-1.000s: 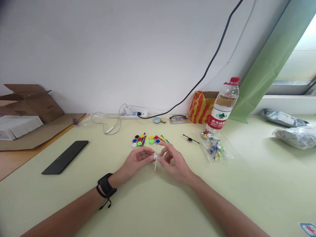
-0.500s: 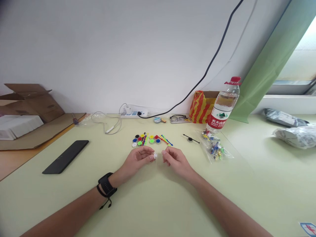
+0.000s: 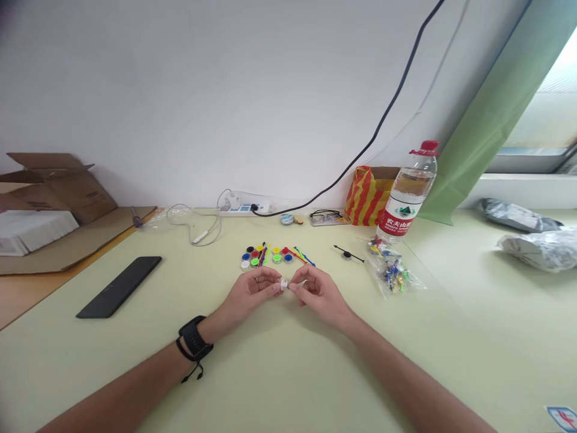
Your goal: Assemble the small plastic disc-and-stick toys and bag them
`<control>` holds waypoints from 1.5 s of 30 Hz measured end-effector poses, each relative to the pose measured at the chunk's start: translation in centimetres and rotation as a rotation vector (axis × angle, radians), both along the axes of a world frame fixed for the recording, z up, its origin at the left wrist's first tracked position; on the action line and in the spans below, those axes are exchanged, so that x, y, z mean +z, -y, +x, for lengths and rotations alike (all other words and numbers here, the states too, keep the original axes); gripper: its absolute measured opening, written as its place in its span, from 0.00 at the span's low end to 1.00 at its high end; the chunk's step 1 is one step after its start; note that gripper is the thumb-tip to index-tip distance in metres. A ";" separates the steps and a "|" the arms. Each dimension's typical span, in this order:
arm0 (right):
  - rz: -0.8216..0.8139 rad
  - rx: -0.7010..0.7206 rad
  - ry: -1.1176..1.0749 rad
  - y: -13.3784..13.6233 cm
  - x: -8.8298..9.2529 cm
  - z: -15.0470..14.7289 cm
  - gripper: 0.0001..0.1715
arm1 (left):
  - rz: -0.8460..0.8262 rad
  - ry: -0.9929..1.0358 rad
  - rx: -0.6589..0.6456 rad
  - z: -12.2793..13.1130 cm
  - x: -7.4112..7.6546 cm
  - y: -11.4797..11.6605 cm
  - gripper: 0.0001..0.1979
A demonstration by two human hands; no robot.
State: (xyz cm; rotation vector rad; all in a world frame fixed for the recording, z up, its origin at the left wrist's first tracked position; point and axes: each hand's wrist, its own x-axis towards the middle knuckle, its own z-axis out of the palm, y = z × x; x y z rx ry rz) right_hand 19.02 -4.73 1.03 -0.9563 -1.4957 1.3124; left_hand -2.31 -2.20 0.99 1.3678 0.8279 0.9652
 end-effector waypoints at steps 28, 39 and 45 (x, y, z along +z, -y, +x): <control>0.047 -0.068 0.082 0.4 0.2 -0.3 0.18 | -0.004 0.008 0.043 -0.1 -0.4 -0.2 0.17; 0.165 -0.073 0.196 0.7 0.0 -0.6 0.11 | 0.028 -0.012 -0.031 -0.1 -0.4 -0.1 0.14; 0.262 -0.134 0.239 0.7 -0.7 -0.3 0.23 | -0.018 0.020 -0.021 -0.1 -0.4 -0.1 0.15</control>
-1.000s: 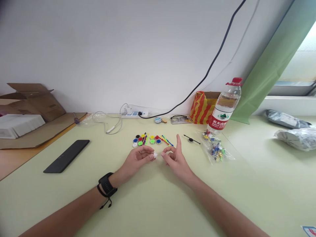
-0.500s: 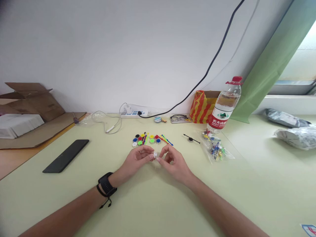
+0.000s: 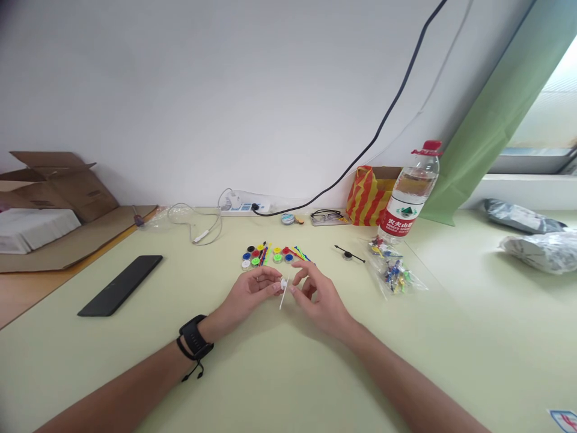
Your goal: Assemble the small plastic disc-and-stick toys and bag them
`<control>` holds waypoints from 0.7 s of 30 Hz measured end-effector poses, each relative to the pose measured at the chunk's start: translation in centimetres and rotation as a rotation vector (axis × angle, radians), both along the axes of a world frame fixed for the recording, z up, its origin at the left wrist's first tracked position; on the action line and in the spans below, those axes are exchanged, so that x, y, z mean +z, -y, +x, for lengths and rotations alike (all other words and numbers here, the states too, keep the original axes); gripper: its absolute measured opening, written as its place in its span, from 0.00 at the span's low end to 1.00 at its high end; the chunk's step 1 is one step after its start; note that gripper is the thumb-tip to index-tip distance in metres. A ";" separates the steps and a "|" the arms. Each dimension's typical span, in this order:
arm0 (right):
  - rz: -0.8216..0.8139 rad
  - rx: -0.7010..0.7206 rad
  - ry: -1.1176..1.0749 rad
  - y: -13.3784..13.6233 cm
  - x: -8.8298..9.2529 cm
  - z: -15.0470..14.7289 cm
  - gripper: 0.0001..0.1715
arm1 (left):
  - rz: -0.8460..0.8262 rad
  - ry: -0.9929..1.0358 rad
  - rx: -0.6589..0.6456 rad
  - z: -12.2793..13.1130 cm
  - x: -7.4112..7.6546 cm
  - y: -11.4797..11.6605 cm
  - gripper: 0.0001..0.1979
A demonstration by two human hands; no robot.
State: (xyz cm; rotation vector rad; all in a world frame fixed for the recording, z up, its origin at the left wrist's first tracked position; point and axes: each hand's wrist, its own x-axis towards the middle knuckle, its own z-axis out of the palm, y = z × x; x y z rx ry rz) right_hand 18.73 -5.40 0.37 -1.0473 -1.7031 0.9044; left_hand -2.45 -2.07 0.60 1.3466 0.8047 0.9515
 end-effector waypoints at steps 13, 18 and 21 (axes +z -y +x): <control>-0.105 0.065 0.014 -0.7 0.8 0.9 0.27 | -0.029 0.030 0.031 0.2 0.0 0.0 0.17; -0.100 0.017 -0.016 -0.6 0.3 0.6 0.11 | -0.011 0.009 0.016 0.2 0.0 0.0 0.16; -0.085 0.024 -0.017 -0.5 0.2 0.5 0.10 | -0.009 0.011 0.010 0.1 0.0 0.0 0.16</control>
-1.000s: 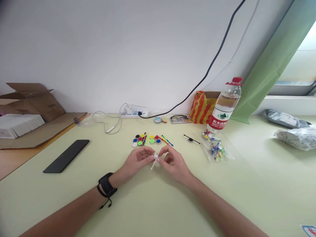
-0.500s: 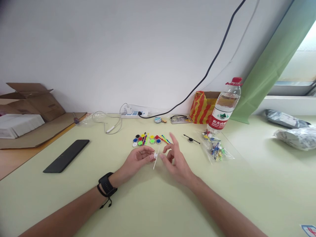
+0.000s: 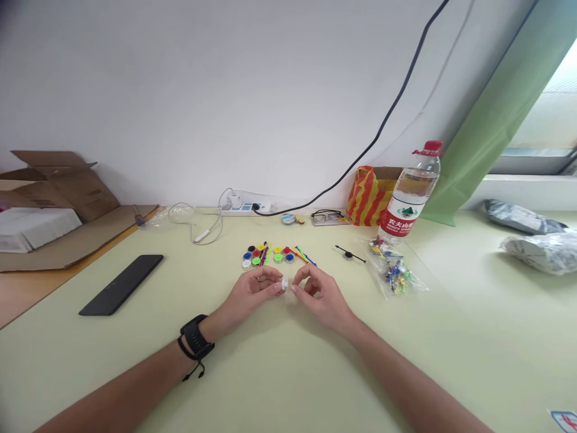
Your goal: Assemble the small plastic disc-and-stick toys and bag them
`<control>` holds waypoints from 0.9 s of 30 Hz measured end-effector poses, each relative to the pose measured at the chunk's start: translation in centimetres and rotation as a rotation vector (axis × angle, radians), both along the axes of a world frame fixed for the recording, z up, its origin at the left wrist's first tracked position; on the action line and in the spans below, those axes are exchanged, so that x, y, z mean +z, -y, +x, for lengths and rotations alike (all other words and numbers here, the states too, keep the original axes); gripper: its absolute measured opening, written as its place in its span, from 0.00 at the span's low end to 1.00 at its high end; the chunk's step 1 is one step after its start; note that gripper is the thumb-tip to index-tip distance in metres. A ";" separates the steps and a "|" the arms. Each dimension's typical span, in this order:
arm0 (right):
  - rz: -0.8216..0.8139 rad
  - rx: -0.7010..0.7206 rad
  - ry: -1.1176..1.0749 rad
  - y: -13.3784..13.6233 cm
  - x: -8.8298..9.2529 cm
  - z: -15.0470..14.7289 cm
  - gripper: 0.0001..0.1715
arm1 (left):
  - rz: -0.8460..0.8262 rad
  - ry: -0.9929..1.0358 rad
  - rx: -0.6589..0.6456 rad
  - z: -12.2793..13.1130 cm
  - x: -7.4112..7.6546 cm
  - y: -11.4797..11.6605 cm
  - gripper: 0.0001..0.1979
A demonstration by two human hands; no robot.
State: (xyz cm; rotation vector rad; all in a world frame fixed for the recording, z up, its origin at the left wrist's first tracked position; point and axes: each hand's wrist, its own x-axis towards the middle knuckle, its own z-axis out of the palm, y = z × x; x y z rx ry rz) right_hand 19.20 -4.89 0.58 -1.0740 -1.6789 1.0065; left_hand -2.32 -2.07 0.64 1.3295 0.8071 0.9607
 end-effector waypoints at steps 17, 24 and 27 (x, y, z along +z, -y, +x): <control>-0.009 0.017 0.031 0.1 0.6 -0.1 0.12 | 0.013 -0.008 0.003 0.0 0.0 0.0 0.16; 0.032 -0.012 0.037 0.2 0.2 0.1 0.18 | 0.007 0.003 0.000 0.0 0.0 0.0 0.17; 0.068 -0.036 0.037 0.3 0.0 0.0 0.34 | 0.002 0.005 0.003 0.0 0.2 0.1 0.17</control>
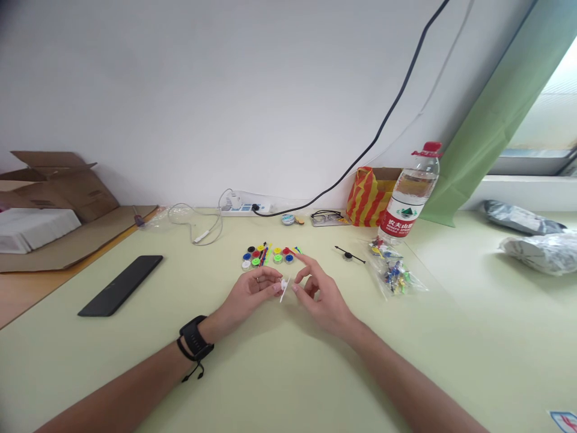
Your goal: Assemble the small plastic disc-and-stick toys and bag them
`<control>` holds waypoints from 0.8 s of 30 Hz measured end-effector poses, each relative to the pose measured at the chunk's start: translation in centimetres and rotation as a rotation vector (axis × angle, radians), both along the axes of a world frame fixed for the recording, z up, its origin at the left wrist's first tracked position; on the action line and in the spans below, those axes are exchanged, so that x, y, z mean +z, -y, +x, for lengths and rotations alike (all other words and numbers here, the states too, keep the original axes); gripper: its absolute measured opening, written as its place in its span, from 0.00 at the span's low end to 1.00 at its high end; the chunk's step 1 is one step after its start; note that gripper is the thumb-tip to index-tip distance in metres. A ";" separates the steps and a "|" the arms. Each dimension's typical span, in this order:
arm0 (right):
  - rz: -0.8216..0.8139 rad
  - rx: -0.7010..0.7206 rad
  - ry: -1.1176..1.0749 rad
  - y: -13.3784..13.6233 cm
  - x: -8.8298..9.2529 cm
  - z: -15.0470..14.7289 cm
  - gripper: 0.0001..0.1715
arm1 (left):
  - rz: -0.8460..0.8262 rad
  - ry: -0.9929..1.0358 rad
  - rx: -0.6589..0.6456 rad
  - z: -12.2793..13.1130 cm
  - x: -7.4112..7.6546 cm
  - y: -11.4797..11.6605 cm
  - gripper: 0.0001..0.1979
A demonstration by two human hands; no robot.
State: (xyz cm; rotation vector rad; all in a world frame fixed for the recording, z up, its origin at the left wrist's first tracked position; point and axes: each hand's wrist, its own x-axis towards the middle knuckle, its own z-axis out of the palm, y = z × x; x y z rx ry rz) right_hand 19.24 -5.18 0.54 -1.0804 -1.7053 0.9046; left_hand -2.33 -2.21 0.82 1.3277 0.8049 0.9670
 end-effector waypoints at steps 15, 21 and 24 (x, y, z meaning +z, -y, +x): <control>-0.179 0.096 -0.103 -0.1 1.8 0.0 0.24 | 0.007 -0.010 0.007 -0.1 -0.2 -0.1 0.17; -0.205 0.112 -0.152 0.1 1.9 -0.2 0.21 | 0.014 -0.009 -0.012 -0.1 0.0 0.0 0.17; -0.217 0.123 -0.149 0.0 1.6 -0.2 0.20 | 0.011 -0.010 -0.015 0.0 0.1 0.0 0.16</control>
